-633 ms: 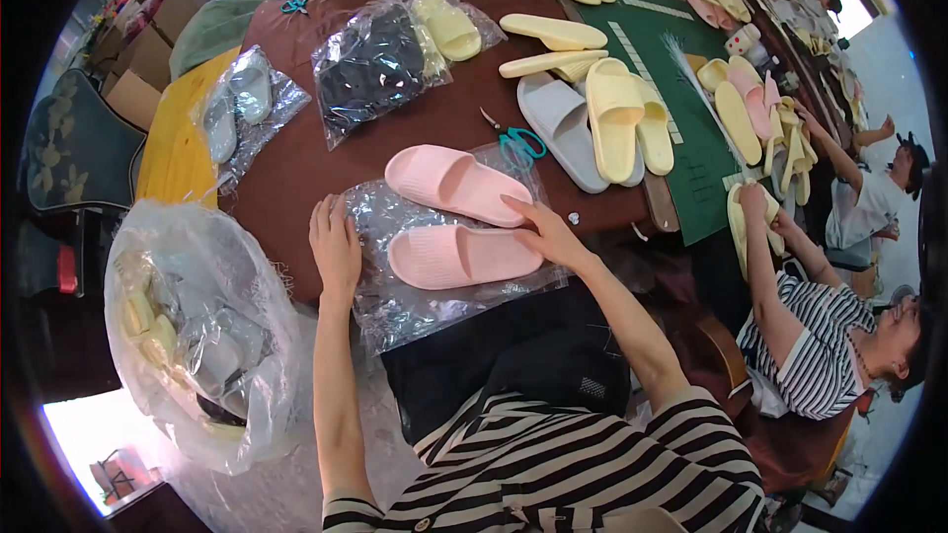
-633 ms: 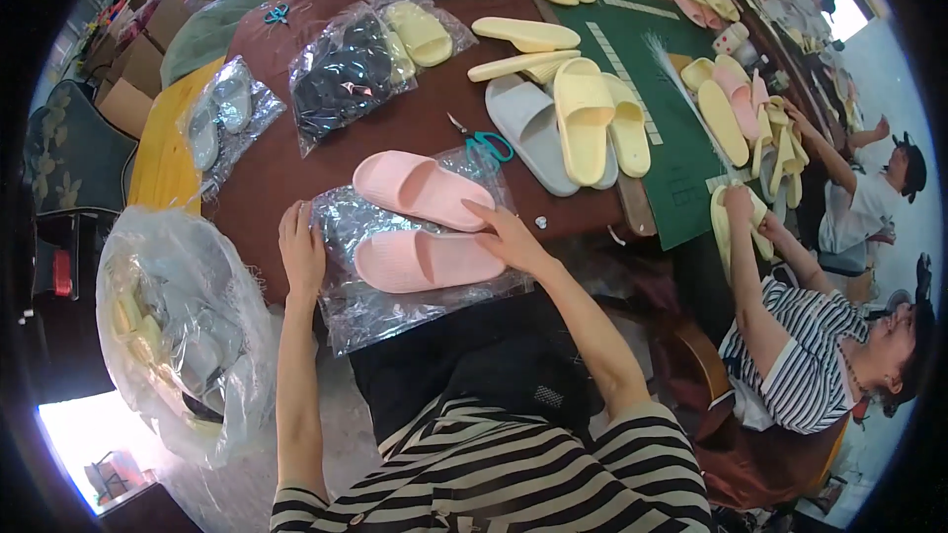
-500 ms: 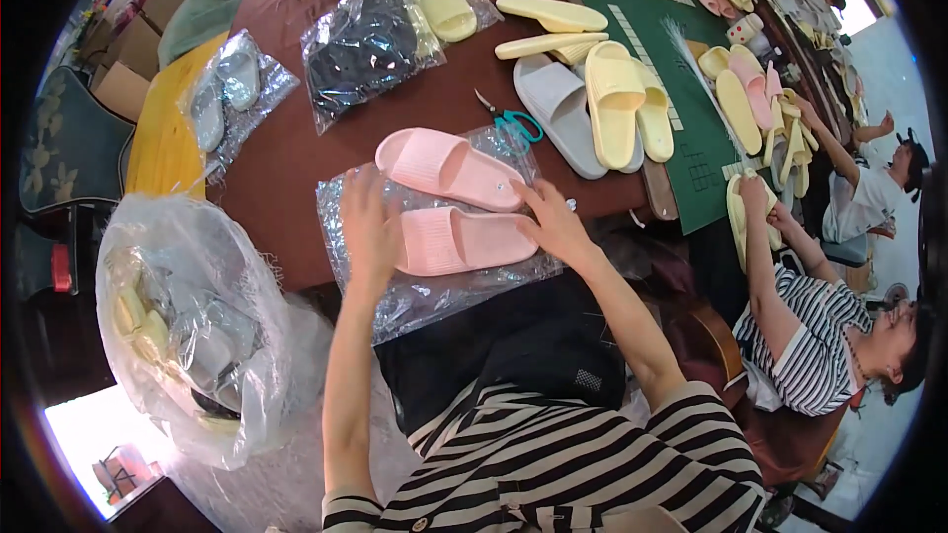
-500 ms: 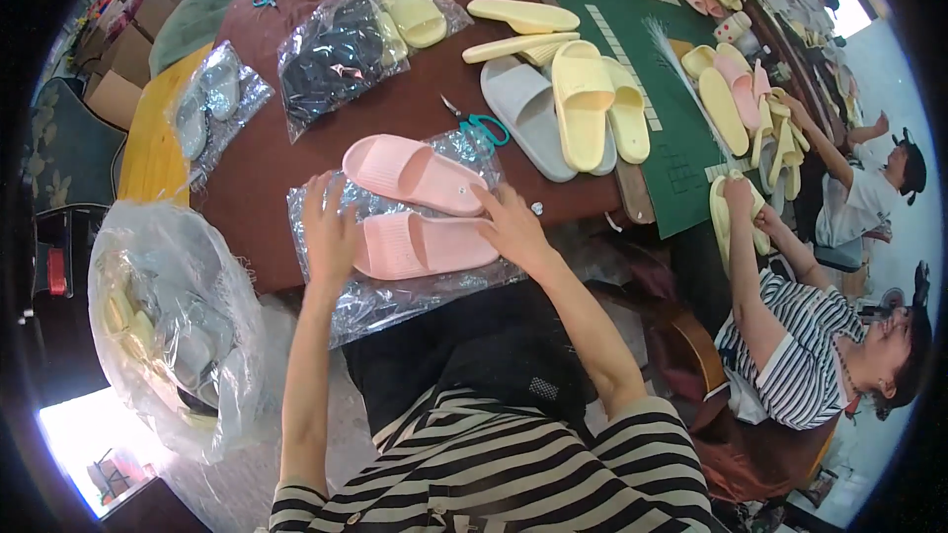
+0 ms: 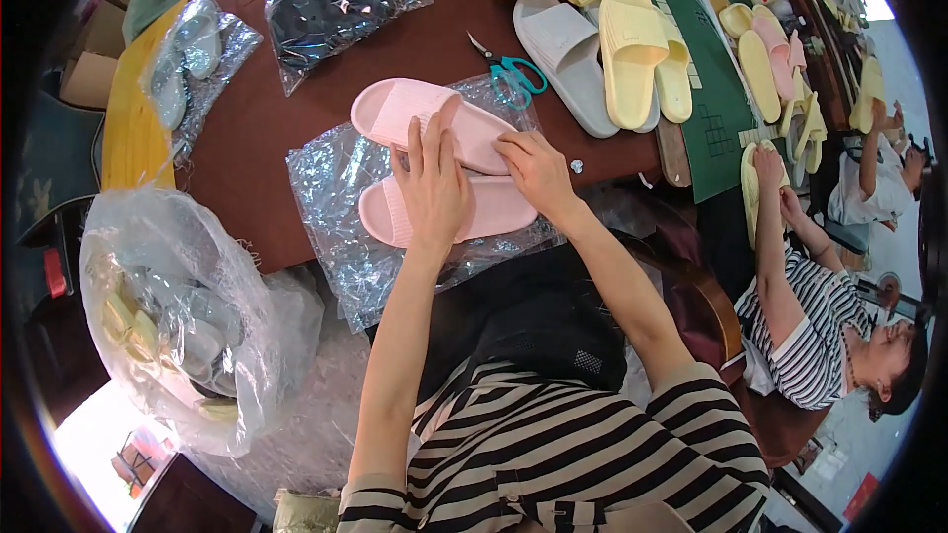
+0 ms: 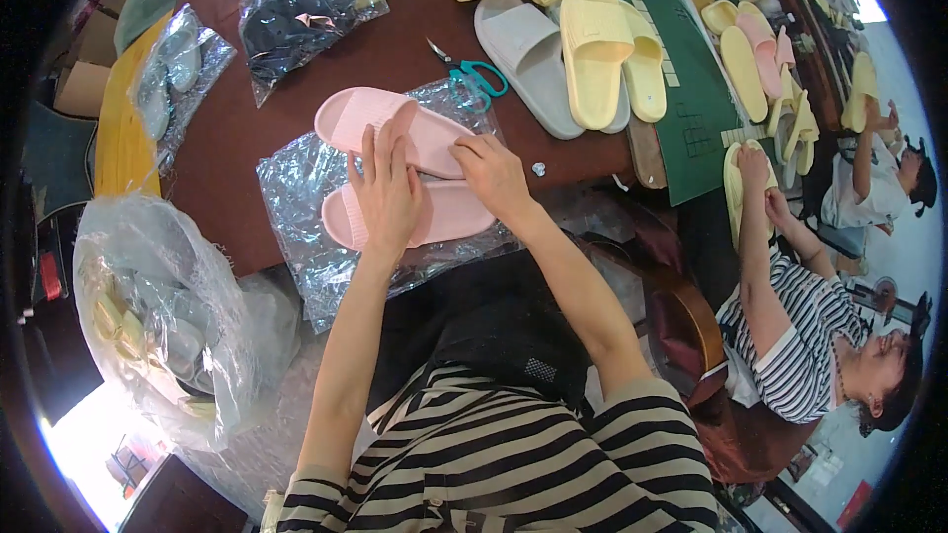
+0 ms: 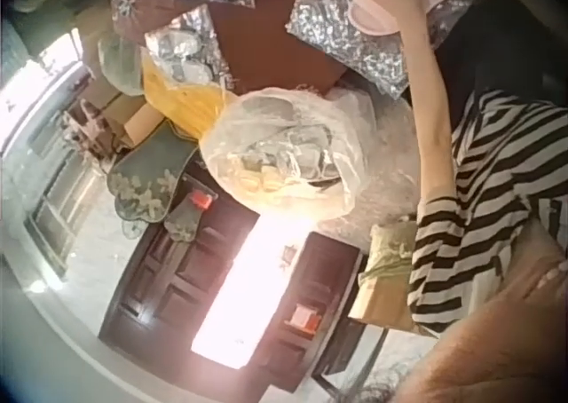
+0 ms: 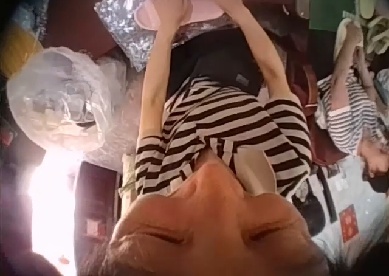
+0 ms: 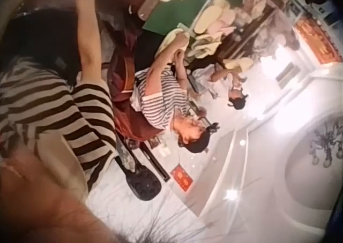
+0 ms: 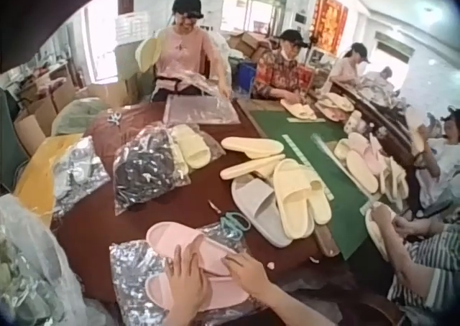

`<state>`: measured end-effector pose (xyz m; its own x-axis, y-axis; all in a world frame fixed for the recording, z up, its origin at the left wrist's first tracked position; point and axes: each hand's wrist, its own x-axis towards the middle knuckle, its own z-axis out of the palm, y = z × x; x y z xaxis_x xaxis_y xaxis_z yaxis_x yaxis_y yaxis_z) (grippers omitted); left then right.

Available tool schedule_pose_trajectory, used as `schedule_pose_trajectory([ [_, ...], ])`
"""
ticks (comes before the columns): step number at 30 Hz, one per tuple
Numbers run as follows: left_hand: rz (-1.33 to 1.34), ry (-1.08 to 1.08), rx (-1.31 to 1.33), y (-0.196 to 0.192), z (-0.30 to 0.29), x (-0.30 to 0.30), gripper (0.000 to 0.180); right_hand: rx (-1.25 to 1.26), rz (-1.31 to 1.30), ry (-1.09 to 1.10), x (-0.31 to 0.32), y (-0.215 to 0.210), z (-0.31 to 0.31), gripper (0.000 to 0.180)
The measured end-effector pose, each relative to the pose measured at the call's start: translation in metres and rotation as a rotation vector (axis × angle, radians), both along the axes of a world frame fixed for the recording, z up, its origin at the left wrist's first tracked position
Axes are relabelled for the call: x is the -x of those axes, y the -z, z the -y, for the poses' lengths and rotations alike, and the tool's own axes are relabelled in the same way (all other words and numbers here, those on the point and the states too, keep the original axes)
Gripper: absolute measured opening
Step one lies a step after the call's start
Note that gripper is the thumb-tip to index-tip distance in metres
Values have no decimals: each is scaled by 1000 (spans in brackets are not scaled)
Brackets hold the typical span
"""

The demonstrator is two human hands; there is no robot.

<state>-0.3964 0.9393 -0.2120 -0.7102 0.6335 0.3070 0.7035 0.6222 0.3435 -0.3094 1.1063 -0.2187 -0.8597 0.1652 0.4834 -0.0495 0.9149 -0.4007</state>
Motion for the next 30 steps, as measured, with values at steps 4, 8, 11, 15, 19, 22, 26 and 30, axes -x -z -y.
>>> schedule_pose_trajectory([
  [4, -15, -17, -8, 5, -2, 1, 50, 0, 56, -8, 11, 5, -12, 12],
  [8, -6, -22, -7, 9, -5, 1, 51, -49, 188, -76, 20, 1, -24, 8],
  [11, -29, -44, -15, 13, -6, 3, 52, -80, 211, -137, 28, 1, -26, 9],
  [15, -34, -57, -46, 15, -7, 3, 53, -159, 265, -162, 33, 3, -28, 9],
  [19, -37, -58, -57, 12, -6, 1, 54, -149, 300, -246, 37, -4, -33, 8],
  [22, -53, -69, -70, 11, -5, 0, 55, -110, 381, -296, 32, -13, -36, 9],
  [26, -45, -53, -86, 10, -5, -3, 56, 513, 303, -60, -1, -13, -48, 9],
  [30, -56, -87, -106, 10, 1, -2, 56, 628, 206, 202, -62, -9, -64, 10],
])
